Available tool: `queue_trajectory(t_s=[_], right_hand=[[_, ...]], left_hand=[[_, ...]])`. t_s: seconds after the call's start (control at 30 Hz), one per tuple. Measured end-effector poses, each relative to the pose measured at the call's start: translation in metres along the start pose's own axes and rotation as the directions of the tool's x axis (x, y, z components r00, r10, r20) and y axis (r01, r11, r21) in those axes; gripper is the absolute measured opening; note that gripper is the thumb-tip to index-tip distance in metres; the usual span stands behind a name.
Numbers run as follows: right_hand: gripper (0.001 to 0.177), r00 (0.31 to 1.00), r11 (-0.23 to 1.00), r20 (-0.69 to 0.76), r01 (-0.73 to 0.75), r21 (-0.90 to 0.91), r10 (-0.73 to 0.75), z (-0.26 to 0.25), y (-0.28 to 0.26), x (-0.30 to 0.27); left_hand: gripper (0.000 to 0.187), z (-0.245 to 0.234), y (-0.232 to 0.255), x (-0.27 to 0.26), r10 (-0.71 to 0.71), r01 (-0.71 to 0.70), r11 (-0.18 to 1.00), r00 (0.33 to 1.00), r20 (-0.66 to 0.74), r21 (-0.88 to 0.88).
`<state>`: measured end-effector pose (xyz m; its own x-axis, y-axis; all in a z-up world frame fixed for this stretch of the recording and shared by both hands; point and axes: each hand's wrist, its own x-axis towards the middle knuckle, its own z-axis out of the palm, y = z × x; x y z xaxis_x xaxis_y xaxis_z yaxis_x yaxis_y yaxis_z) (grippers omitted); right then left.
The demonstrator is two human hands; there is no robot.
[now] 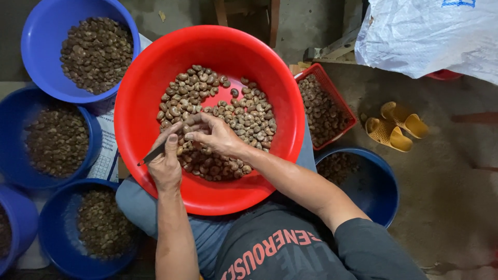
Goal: Manually peeling or cracking open nuts one by one using a small knife and sorting them into different bowls.
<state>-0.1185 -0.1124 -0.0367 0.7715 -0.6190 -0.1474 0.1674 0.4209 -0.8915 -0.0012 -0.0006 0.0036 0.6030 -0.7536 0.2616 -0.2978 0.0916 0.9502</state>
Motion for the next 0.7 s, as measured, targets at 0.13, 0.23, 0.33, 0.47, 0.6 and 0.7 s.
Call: queue_trajectory(t_s=[0.13, 0.23, 0.33, 0.47, 0.6, 0.7], right_hand=[[0.040, 0.999, 0.994, 0.054, -0.005, 0.109, -0.001, -0.002, 0.004, 0.004], [0.038, 0.998, 0.961, 0.064, -0.015, 0.275, -0.002, -0.004, 0.015, 0.007], [0.042, 0.996, 0.958, 0.091, -0.030, 0.286, 0.005, -0.006, 0.022, 0.009], [0.046, 0.994, 0.943, 0.106, -0.039, 0.332, 0.003, -0.005, 0.019, 0.010], [0.045, 0.993, 0.915, 0.113, -0.065, 0.398, 0.021, -0.003, 0.014, 0.007], [0.042, 0.990, 0.898, 0.144, -0.075, 0.433, 0.014, -0.002, 0.013, 0.007]], left_hand=[[0.021, -0.001, -0.002, 0.001, -0.009, 0.008, 0.998, 1.000, -0.014, -0.057], [0.018, 0.002, 0.004, 0.002, 0.020, -0.019, 1.000, 0.999, 0.030, -0.016], [0.021, 0.000, -0.002, 0.001, 0.004, -0.004, 0.998, 1.000, 0.003, -0.064], [0.022, 0.003, 0.005, 0.004, 0.025, -0.025, 0.994, 1.000, -0.001, -0.110], [0.022, 0.002, 0.001, 0.003, 0.015, -0.014, 0.990, 1.000, 0.005, -0.144], [0.024, 0.000, 0.002, 0.004, 0.037, -0.036, 0.984, 0.999, 0.002, -0.173]])
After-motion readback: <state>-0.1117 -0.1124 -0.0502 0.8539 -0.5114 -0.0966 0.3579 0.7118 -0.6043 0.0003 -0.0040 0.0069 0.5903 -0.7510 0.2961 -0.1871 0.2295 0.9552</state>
